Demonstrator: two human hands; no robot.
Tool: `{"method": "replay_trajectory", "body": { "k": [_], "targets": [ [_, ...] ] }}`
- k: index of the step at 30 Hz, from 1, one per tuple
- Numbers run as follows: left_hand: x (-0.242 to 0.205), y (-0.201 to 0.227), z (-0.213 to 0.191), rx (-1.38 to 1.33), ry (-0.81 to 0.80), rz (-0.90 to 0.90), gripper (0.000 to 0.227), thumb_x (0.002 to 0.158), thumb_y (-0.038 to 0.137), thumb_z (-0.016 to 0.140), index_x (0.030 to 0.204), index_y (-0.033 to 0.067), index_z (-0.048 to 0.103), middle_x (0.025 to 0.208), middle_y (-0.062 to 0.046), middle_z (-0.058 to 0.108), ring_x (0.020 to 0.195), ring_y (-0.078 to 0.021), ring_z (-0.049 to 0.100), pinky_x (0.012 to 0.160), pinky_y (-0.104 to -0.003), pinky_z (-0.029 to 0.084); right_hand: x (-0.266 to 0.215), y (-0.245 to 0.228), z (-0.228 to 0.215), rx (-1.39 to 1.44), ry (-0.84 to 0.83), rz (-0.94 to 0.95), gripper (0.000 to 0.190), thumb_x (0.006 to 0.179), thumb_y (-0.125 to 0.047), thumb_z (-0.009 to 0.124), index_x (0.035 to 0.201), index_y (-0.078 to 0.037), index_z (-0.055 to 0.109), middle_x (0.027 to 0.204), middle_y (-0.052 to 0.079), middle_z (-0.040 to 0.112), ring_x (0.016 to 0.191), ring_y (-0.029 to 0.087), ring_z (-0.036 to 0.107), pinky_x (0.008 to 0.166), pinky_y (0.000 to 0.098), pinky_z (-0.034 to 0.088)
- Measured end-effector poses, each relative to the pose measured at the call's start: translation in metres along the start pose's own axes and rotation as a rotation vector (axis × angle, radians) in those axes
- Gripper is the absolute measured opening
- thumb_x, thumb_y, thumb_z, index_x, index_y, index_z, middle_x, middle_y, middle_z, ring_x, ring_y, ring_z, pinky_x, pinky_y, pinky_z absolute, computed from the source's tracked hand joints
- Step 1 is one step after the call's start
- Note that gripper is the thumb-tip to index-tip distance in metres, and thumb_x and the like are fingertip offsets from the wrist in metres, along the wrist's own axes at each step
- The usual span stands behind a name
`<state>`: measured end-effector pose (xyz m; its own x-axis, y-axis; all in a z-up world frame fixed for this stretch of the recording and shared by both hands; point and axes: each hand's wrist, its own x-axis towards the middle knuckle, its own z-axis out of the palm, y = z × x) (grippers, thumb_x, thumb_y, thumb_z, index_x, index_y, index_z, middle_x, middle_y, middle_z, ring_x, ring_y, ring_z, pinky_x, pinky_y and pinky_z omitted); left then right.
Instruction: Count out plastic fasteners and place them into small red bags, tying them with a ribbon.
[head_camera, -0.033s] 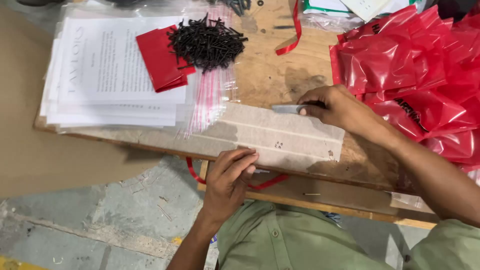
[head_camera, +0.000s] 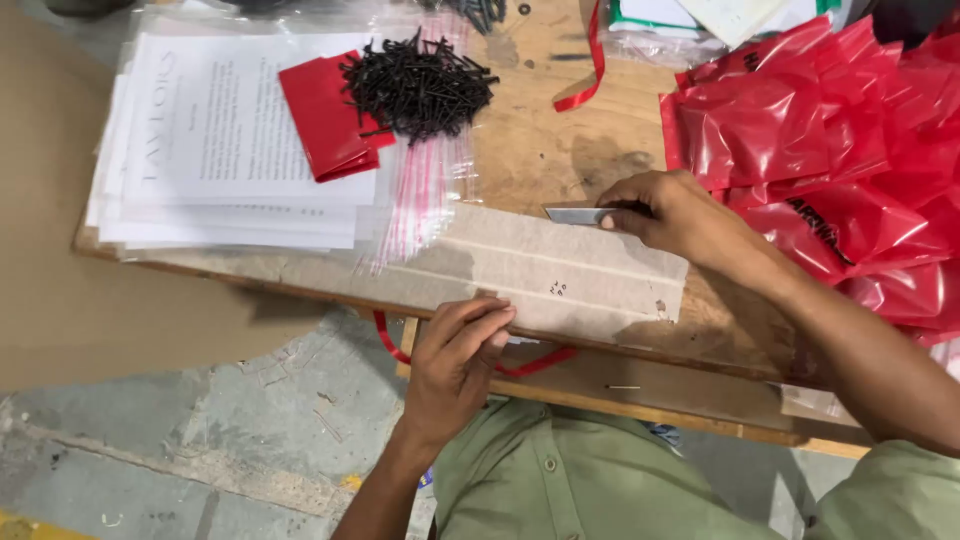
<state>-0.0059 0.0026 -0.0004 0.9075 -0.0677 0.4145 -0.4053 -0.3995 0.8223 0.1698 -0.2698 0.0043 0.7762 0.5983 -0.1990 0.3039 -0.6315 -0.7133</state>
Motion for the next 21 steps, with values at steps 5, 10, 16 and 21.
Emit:
{"method": "replay_trajectory", "body": {
  "k": [5,10,16,21],
  "targets": [
    [-0.007,0.004,-0.008,0.049,0.039,-0.089,0.019,0.098,0.010,0.070,0.115,0.0047,0.074,0.116,-0.011,0.073,0.106,-0.0266,0.071,0.087,-0.035,0.058,0.012,0.010,-0.026,-0.267,0.234,-0.273,0.015,0.096,-0.010,0.071,0.107,-0.002,0.076,0.102,0.016,0.075,0.088,0.026,0.072,0.074,0.0371,0.061],
    [0.002,0.008,-0.001,0.045,0.000,-0.091,0.019,0.097,0.007,0.069,0.115,0.0021,0.073,0.115,-0.011,0.072,0.106,-0.0270,0.071,0.087,-0.035,0.058,0.091,0.086,-0.099,-0.394,0.512,-0.188,0.019,0.094,0.004,0.067,0.111,0.002,0.074,0.101,0.022,0.072,0.086,0.034,0.070,0.076,0.0452,0.056],
    [0.014,0.003,0.002,0.083,-0.036,-0.038,0.020,0.094,0.002,0.070,0.113,0.0017,0.073,0.112,-0.012,0.072,0.103,-0.0283,0.069,0.087,-0.037,0.057,0.194,0.203,-0.144,-0.571,0.583,-0.089,0.017,0.085,-0.003,0.068,0.101,0.000,0.073,0.092,0.021,0.071,0.081,0.038,0.068,0.070,0.0477,0.054],
    [0.025,-0.007,0.005,0.054,-0.034,-0.131,0.022,0.091,-0.001,0.070,0.112,0.0009,0.074,0.111,-0.012,0.072,0.101,-0.0279,0.070,0.081,-0.035,0.058,0.227,0.171,-0.151,-0.810,0.589,-0.212,0.016,0.084,-0.005,0.069,0.098,-0.006,0.076,0.087,0.017,0.072,0.081,0.036,0.070,0.071,0.0469,0.055]
  ]
}}
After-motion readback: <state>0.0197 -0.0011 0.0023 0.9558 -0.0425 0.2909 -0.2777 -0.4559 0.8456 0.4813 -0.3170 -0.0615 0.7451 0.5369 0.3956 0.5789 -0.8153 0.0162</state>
